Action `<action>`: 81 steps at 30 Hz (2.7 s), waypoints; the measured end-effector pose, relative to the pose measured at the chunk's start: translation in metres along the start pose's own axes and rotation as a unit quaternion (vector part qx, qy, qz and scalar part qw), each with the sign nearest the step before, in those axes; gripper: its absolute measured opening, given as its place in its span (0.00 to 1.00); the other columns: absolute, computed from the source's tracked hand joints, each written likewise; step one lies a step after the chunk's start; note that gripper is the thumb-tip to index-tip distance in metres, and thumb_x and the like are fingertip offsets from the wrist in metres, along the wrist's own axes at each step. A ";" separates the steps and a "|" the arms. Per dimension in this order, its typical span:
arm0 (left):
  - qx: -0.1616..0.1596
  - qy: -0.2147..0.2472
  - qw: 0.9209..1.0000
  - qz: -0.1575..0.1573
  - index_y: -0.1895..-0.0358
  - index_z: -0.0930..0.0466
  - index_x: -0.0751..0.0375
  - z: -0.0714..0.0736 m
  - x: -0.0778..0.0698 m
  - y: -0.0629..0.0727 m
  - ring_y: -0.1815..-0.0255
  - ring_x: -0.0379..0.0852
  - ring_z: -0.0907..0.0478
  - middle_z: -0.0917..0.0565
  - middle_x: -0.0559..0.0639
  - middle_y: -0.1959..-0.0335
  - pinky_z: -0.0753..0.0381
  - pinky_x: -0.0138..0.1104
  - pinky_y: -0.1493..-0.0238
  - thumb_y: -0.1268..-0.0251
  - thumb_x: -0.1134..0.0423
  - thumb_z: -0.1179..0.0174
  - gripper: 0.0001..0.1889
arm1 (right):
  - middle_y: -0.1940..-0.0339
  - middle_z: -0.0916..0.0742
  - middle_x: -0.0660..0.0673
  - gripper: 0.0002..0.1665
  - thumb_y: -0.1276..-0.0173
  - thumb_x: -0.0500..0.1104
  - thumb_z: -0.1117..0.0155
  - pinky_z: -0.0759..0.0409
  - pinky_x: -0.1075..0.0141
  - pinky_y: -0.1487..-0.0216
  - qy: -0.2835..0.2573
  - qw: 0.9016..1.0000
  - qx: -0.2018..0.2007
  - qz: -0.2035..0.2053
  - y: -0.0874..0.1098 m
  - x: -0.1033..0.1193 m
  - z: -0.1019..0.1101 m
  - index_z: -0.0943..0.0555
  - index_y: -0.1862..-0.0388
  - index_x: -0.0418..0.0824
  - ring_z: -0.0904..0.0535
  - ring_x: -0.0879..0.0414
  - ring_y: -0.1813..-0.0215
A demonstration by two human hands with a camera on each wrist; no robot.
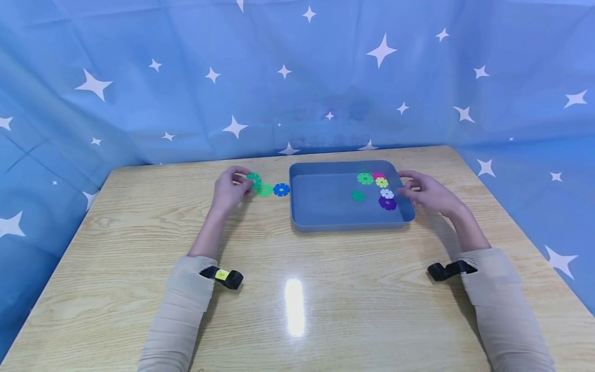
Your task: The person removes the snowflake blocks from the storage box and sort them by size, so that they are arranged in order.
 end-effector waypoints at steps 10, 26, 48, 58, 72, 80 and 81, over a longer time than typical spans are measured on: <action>-0.010 -0.045 0.998 0.032 0.44 0.22 0.68 0.009 0.015 0.000 0.69 0.47 0.18 0.24 0.55 0.67 0.14 0.33 0.64 0.27 0.68 0.40 0.13 | 0.58 0.22 0.37 0.34 0.20 0.43 0.45 0.25 0.62 0.67 0.000 1.000 0.000 -0.004 0.000 0.001 0.000 0.41 0.23 0.33 0.26 0.47 0.70; -0.021 -0.152 0.988 0.033 0.48 0.20 0.68 0.012 0.022 0.001 0.65 0.49 0.27 0.22 0.56 0.65 0.29 0.37 0.63 0.29 0.63 0.37 0.13 | 0.57 0.22 0.37 0.33 0.20 0.44 0.44 0.26 0.62 0.68 -0.009 1.000 0.003 -0.021 -0.002 -0.002 0.000 0.41 0.22 0.36 0.26 0.47 0.71; -0.026 -0.104 0.994 0.000 0.46 0.21 0.67 0.010 0.002 0.003 0.68 0.47 0.25 0.21 0.56 0.63 0.25 0.35 0.68 0.26 0.59 0.40 0.15 | 0.58 0.22 0.37 0.34 0.20 0.42 0.47 0.25 0.62 0.66 -0.004 1.000 0.008 0.001 -0.001 0.001 0.000 0.43 0.22 0.31 0.26 0.49 0.72; 0.010 -0.043 0.998 -0.053 0.48 0.20 0.67 -0.019 -0.029 0.012 0.61 0.48 0.24 0.20 0.57 0.62 0.25 0.34 0.64 0.27 0.61 0.39 0.13 | 0.58 0.22 0.36 0.34 0.20 0.43 0.44 0.25 0.62 0.67 -0.004 1.000 0.000 -0.010 -0.002 0.002 0.000 0.41 0.22 0.34 0.26 0.47 0.72; 0.062 -0.003 0.993 -0.099 0.51 0.19 0.64 -0.064 -0.059 0.030 0.64 0.47 0.24 0.19 0.54 0.64 0.26 0.33 0.62 0.28 0.65 0.38 0.08 | 0.59 0.22 0.37 0.34 0.20 0.42 0.46 0.28 0.62 0.71 -0.005 1.000 0.007 -0.008 -0.004 0.003 0.002 0.43 0.22 0.32 0.27 0.49 0.73; 0.110 -0.003 0.985 -0.130 0.49 0.20 0.67 -0.100 -0.075 0.043 0.62 0.48 0.22 0.19 0.54 0.63 0.23 0.34 0.59 0.27 0.66 0.39 0.10 | 0.60 0.22 0.38 0.35 0.20 0.40 0.46 0.28 0.61 0.73 -0.009 1.000 0.013 -0.005 -0.007 -0.005 0.001 0.45 0.22 0.29 0.27 0.50 0.74; 0.117 -0.005 0.984 -0.133 0.49 0.20 0.68 -0.106 -0.077 0.044 0.62 0.48 0.22 0.19 0.54 0.63 0.23 0.34 0.59 0.27 0.66 0.39 0.10 | 0.60 0.22 0.38 0.35 0.20 0.40 0.46 0.28 0.61 0.73 -0.008 1.000 0.014 -0.004 -0.006 -0.005 0.000 0.45 0.22 0.29 0.28 0.50 0.74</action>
Point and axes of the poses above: each hand's wrist, its own y-axis away from the middle knuckle, its own z-axis out of the back of the hand, x = y × z, the point moved 8 cm from there along -y, towards the middle knuckle
